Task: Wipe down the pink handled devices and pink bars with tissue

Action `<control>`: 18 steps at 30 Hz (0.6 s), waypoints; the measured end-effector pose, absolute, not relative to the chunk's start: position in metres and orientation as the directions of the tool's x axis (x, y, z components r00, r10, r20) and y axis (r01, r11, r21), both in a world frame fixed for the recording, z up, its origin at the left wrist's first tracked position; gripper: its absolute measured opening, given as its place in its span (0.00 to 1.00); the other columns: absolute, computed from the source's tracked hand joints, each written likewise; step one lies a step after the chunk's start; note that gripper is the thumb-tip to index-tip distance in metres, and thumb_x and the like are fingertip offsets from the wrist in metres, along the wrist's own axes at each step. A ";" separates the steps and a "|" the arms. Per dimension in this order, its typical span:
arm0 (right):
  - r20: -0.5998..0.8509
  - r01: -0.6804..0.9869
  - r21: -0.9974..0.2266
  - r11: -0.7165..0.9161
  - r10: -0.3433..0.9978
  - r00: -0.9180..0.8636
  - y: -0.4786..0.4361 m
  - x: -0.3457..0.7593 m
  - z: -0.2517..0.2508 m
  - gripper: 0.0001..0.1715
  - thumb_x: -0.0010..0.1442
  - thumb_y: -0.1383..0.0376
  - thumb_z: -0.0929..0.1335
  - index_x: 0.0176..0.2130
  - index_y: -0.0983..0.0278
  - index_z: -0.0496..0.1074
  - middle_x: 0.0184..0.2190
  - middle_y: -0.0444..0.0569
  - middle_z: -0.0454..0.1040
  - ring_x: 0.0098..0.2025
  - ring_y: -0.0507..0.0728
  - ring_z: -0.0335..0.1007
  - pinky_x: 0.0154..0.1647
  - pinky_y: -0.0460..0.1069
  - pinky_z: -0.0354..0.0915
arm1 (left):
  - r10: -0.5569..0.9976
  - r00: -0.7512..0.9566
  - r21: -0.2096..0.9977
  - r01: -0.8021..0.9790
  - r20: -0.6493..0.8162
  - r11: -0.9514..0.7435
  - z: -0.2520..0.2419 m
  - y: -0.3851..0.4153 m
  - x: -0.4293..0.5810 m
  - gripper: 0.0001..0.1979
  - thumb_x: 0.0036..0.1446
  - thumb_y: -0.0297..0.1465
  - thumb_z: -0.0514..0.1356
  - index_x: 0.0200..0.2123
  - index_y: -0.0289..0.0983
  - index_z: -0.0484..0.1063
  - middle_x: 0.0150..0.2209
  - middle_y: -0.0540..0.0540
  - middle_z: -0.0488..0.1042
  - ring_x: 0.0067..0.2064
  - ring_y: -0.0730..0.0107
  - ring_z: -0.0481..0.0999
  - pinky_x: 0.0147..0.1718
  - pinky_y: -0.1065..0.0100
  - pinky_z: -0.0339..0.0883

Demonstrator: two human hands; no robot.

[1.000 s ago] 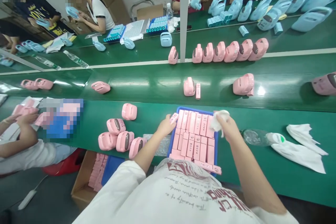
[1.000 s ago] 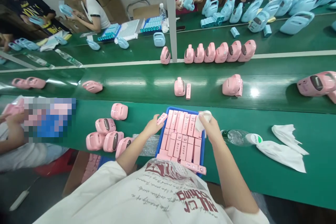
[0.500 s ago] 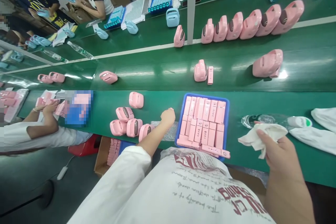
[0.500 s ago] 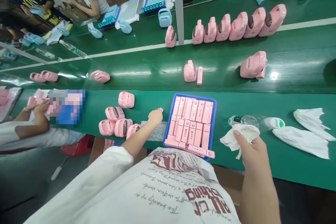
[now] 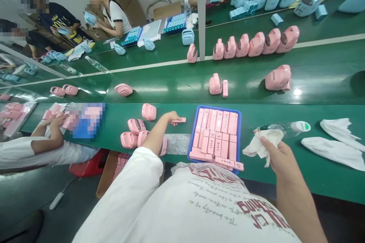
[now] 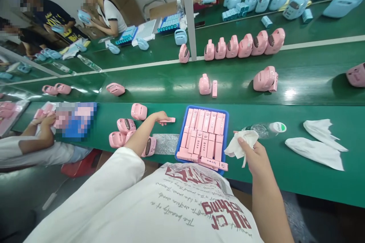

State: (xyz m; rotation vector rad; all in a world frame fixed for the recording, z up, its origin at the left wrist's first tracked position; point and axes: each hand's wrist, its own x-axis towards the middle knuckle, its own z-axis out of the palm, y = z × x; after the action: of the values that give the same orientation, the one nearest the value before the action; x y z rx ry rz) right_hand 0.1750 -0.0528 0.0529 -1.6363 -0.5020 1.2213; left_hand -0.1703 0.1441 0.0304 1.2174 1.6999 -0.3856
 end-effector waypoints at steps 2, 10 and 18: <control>-0.518 -0.330 -0.852 -0.406 0.750 0.413 -0.055 0.173 0.045 0.32 0.35 0.49 0.77 0.37 0.66 0.78 0.41 0.55 0.77 0.38 0.57 0.73 0.31 0.45 0.67 | 0.647 0.043 0.460 0.739 -0.761 0.492 0.040 0.126 -0.181 0.17 0.57 0.40 0.60 0.34 0.28 0.71 0.26 0.43 0.74 0.23 0.74 0.71 0.21 0.73 0.60; -0.549 -0.537 -0.771 -0.341 0.783 0.292 -0.050 0.139 0.041 0.31 0.36 0.48 0.77 0.36 0.64 0.76 0.38 0.50 0.77 0.37 0.56 0.73 0.31 0.45 0.69 | 0.883 0.267 0.897 -0.113 -0.386 0.426 0.090 0.027 -0.141 0.31 0.47 0.55 0.61 0.41 0.32 0.69 0.30 0.45 0.72 0.29 0.74 0.71 0.25 0.73 0.63; -0.471 -0.455 -0.823 -0.341 0.858 0.208 -0.049 0.115 0.056 0.25 0.35 0.51 0.78 0.29 0.63 0.73 0.26 0.46 0.75 0.28 0.54 0.70 0.28 0.47 0.66 | 0.752 0.549 0.705 -0.366 -0.364 0.608 0.119 -0.003 -0.104 0.25 0.53 0.50 0.59 0.37 0.31 0.71 0.20 0.51 0.66 0.18 0.78 0.65 0.18 0.72 0.55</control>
State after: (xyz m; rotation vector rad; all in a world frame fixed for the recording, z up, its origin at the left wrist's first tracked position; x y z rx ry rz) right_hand 0.1152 -0.0488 0.0560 -1.3156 -0.4306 1.4295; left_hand -0.1035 -0.0028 0.1185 0.6110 0.7115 0.7127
